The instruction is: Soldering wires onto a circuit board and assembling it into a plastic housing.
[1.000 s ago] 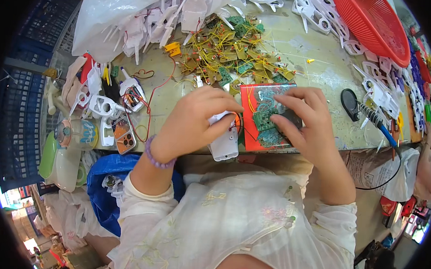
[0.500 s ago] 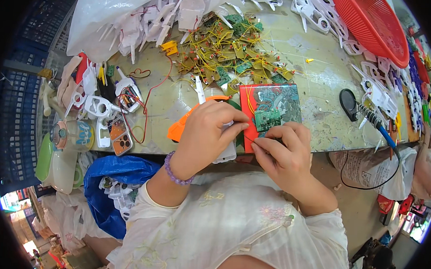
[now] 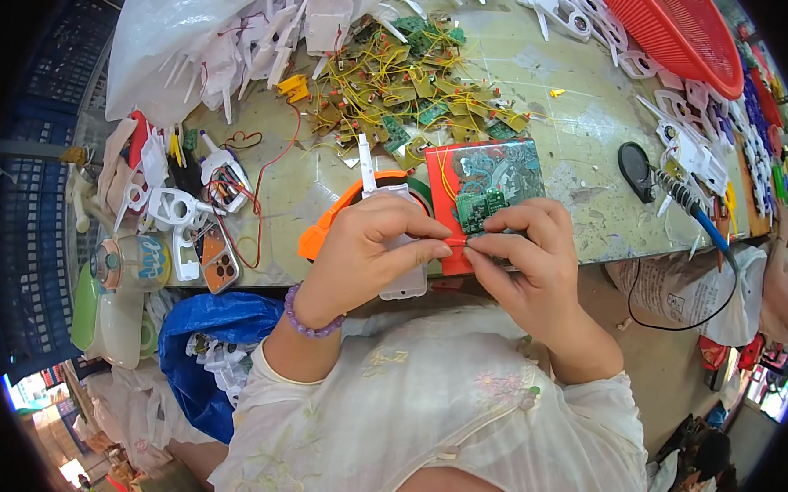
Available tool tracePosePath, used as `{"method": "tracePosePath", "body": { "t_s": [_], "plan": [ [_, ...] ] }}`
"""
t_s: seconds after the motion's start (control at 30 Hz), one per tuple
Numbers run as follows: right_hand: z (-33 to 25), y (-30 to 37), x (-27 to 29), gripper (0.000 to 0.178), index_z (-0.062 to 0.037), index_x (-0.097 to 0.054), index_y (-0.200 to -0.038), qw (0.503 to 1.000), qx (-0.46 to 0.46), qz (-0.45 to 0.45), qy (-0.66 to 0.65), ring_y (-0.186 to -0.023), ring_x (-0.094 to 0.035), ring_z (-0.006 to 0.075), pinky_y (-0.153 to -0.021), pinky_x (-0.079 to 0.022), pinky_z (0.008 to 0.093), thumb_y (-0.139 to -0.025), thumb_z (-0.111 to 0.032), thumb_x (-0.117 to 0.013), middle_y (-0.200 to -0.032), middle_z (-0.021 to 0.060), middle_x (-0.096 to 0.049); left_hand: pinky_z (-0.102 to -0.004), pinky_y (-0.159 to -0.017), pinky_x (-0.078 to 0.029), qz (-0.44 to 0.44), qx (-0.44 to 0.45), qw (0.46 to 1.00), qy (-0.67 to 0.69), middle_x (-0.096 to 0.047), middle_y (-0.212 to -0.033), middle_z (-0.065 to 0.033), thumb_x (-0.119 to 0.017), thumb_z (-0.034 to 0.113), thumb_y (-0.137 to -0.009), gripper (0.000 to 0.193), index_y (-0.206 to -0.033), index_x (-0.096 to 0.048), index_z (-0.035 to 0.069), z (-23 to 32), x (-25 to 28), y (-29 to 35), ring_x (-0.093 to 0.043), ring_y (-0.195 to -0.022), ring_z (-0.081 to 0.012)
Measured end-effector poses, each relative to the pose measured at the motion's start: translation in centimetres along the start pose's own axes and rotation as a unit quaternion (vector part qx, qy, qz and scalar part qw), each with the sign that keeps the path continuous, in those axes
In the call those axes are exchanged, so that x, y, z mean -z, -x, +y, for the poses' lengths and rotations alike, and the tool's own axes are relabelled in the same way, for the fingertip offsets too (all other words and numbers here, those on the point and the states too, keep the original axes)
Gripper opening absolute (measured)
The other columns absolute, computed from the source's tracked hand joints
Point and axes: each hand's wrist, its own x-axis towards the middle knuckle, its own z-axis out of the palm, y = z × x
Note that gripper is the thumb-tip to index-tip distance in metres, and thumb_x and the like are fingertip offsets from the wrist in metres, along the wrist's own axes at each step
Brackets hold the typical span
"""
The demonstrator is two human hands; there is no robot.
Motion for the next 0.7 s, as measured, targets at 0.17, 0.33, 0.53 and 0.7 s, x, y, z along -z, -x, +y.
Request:
{"method": "tracePosePath", "body": {
  "t_s": [0.17,0.33,0.53,0.7],
  "plan": [
    [0.1,-0.6,-0.1,0.020,-0.0075,-0.067,-0.085,1.000,-0.002,-0.007,-0.006,-0.089,-0.053,0.0267,-0.080,-0.041,0.0391,-0.067,-0.008,-0.075,-0.092,0.0045,-0.060,-0.0293,-0.067,-0.045,-0.002,0.008,1.000,-0.024,-0.061,-0.075,-0.0062,-0.073,0.006,-0.071,0.012,-0.082,-0.069,0.003,0.0,-0.3,0.0,-0.059,-0.075,-0.0177],
    [1.1,-1.5,0.2,0.026,-0.0068,-0.065,-0.095,0.997,-0.027,-0.001,0.076,-0.090,-0.055,0.0280,-0.080,-0.042,0.0390,-0.071,-0.012,-0.074,-0.094,0.0065,-0.061,-0.0314,-0.064,-0.046,0.059,-0.072,0.990,-0.108,-0.061,-0.074,-0.0055,-0.073,0.005,-0.068,0.014,-0.081,-0.067,0.004,-0.4,-1.4,-0.4,-0.058,-0.071,-0.0201],
    [1.7,-2.5,0.5,0.030,-0.0082,-0.063,-0.103,0.997,0.000,-0.028,0.071,-0.093,-0.056,0.0254,-0.084,-0.040,0.0400,-0.075,-0.013,-0.070,-0.099,0.0049,-0.063,-0.0334,-0.065,-0.047,0.094,-0.150,0.956,-0.235,-0.062,-0.080,-0.0037,-0.074,0.004,-0.065,0.017,-0.080,-0.067,0.006,-0.7,-2.1,-0.2,-0.060,-0.075,-0.0219],
    [2.3,-2.5,0.7,0.032,-0.0084,-0.061,-0.106,0.997,0.008,-0.038,0.070,-0.093,-0.056,0.0246,-0.085,-0.040,0.0402,-0.075,-0.012,-0.069,-0.098,0.0050,-0.064,-0.0356,-0.076,-0.052,0.093,-0.250,0.919,-0.289,-0.065,-0.093,-0.0063,-0.074,0.003,-0.062,0.022,-0.083,-0.065,0.005,-0.4,-2.2,-1.4,-0.063,-0.091,-0.0249]
  ]
}}
